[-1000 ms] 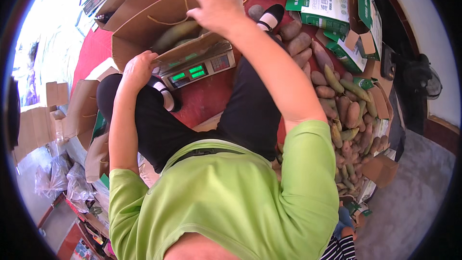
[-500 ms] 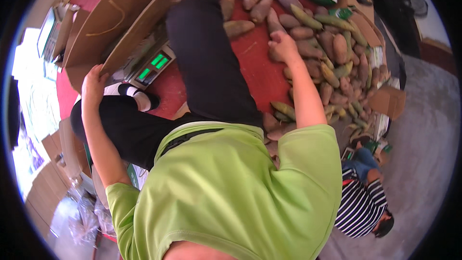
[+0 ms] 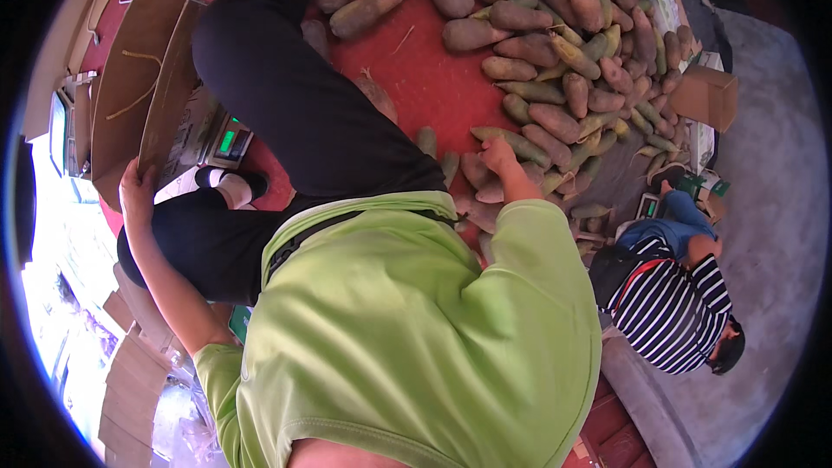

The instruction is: Sort and package vegetables into cardboard boxes and paper bags using a digital scale.

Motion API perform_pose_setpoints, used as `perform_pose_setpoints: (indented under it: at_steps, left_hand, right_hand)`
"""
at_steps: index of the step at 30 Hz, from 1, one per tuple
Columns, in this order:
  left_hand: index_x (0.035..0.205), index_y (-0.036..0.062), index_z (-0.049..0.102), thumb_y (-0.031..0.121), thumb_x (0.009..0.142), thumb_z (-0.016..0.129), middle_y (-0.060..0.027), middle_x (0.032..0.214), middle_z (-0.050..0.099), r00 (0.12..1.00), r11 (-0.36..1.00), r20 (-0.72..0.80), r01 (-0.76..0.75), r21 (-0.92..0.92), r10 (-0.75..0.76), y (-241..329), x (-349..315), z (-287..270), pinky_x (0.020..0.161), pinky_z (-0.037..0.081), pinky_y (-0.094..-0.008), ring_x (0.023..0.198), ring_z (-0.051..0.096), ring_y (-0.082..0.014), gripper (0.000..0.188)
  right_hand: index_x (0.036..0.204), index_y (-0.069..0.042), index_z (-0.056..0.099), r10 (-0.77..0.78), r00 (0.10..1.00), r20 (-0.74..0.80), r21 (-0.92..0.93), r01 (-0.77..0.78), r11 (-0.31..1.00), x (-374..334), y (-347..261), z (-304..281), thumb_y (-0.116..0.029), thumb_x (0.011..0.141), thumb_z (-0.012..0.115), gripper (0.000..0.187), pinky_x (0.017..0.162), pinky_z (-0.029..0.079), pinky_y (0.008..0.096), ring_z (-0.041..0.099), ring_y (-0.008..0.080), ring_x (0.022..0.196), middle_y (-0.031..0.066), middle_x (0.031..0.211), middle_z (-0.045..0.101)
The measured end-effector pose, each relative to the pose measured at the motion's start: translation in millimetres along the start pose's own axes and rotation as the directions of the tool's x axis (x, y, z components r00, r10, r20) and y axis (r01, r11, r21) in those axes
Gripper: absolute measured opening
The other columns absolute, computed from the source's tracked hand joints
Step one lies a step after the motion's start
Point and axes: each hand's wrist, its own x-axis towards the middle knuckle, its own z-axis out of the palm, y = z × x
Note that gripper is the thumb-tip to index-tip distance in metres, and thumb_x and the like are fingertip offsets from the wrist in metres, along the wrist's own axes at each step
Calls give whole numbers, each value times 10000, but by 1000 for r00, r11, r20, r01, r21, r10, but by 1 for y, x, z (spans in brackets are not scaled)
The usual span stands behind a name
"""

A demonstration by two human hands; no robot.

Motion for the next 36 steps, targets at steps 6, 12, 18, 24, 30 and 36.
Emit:
perform_pose_setpoints:
  at_steps: [6,12,18,24,30,36]
  left_hand:
    - [1061,21,607,82,832,585,-178,931,647,1000,1000,-15,-27,15,27,-3,4,6,774,472,-375,883,625,-339,238]
    - [1068,20,603,85,833,586,-182,942,649,997,998,31,65,5,-65,-12,6,6,775,477,-374,879,634,-323,245]
    - [1076,18,598,85,835,581,-188,959,650,999,999,18,31,22,-31,-11,7,6,788,477,-380,902,630,-338,250]
    - [1100,21,596,96,833,586,-191,966,651,1000,999,-4,30,34,-30,-10,6,7,797,476,-388,916,627,-346,277]
    - [1087,20,608,78,819,595,-178,978,648,998,999,-41,-36,14,37,-14,3,6,801,474,-369,922,625,-335,275]
    - [1077,33,614,74,810,603,-175,943,653,1000,1000,-2,-1,-17,1,-5,5,4,785,476,-372,893,635,-319,270]
  right_hand:
    - [952,-82,654,-7,996,-84,-135,-5,991,-14,16,35,-156,740,665,225,841,490,386,621,301,950,129,993,667]
    - [985,-166,672,23,986,-168,-437,-95,894,-25,19,12,-171,799,588,205,904,463,390,532,293,1102,79,1106,616]
    - [1029,-233,676,70,993,-92,-645,-113,755,-33,22,-4,-271,843,571,216,883,424,420,549,237,1096,34,1096,635]
    - [1007,-246,683,78,997,-12,-578,-71,813,-30,16,5,-372,864,551,232,893,391,458,578,214,1063,18,1092,650]
    - [924,-151,697,-7,994,-108,-394,-37,918,-29,30,-2,-322,875,539,238,798,463,401,643,236,910,68,926,685]
    - [807,-17,668,-36,964,-265,194,89,977,-32,52,-16,-229,877,541,256,618,480,312,639,195,659,97,701,670]
